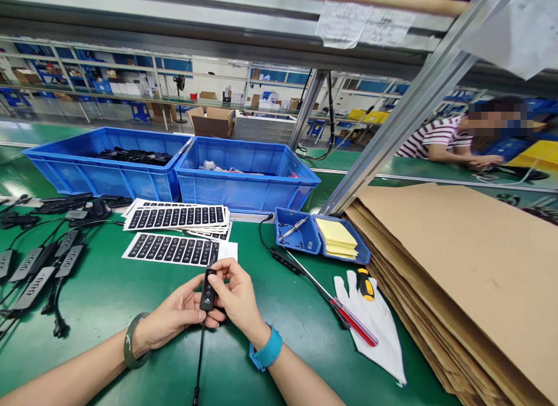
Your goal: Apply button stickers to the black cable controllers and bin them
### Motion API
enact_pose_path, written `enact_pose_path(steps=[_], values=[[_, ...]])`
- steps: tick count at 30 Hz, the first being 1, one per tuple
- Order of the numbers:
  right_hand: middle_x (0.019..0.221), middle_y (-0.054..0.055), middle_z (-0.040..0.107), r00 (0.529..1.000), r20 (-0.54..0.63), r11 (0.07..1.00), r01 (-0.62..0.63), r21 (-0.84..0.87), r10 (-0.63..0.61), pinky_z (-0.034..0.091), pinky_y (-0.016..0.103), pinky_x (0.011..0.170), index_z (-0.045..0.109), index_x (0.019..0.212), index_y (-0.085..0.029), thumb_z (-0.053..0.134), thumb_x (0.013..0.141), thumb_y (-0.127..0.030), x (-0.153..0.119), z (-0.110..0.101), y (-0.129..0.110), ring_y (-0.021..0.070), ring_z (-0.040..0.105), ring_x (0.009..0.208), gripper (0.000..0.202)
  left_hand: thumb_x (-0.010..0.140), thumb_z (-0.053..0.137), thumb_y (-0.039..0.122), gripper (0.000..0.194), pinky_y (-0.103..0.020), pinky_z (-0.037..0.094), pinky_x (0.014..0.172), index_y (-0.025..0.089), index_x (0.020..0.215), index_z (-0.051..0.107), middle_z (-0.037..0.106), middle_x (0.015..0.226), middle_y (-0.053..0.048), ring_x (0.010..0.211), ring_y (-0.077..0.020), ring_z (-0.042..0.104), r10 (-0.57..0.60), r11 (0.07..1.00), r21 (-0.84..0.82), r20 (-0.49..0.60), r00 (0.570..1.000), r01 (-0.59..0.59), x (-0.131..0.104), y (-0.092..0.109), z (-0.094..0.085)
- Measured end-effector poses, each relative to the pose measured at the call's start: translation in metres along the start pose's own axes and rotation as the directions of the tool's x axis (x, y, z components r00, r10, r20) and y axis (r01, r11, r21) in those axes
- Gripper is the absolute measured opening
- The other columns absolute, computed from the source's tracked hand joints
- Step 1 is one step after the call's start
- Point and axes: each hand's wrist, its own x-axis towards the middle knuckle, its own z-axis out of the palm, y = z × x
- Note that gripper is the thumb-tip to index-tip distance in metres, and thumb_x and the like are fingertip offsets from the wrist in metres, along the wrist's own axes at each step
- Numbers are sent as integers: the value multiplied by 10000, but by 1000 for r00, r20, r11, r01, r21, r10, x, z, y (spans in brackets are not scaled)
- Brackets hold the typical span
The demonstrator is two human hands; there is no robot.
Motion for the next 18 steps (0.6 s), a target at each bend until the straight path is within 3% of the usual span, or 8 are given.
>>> enact_pose_path(steps=[5, 18], values=[[741, -23, 465, 1000, -8, 999, -6, -39, 6, 393, 176, 482, 564, 921, -209, 628, 827, -312, 0, 1, -1, 101, 447, 637, 154, 760, 732, 199, 655, -366, 513, 796, 167, 1324, 401, 693, 945, -108, 831, -213, 689, 6, 1000, 16, -9, 1000, -6, 1, -3, -1], [674, -34, 439, 998, -52, 986, -25, -163, 17, 390, 193, 461, 569, 894, -190, 621, 806, -304, 1, 3, -4, 101, 424, 580, 153, 698, 790, 314, 782, -348, 517, 781, 169, 1346, 377, 695, 886, -85, 823, -212, 691, 20, 998, 66, -55, 998, -16, 2, -5, 3]])
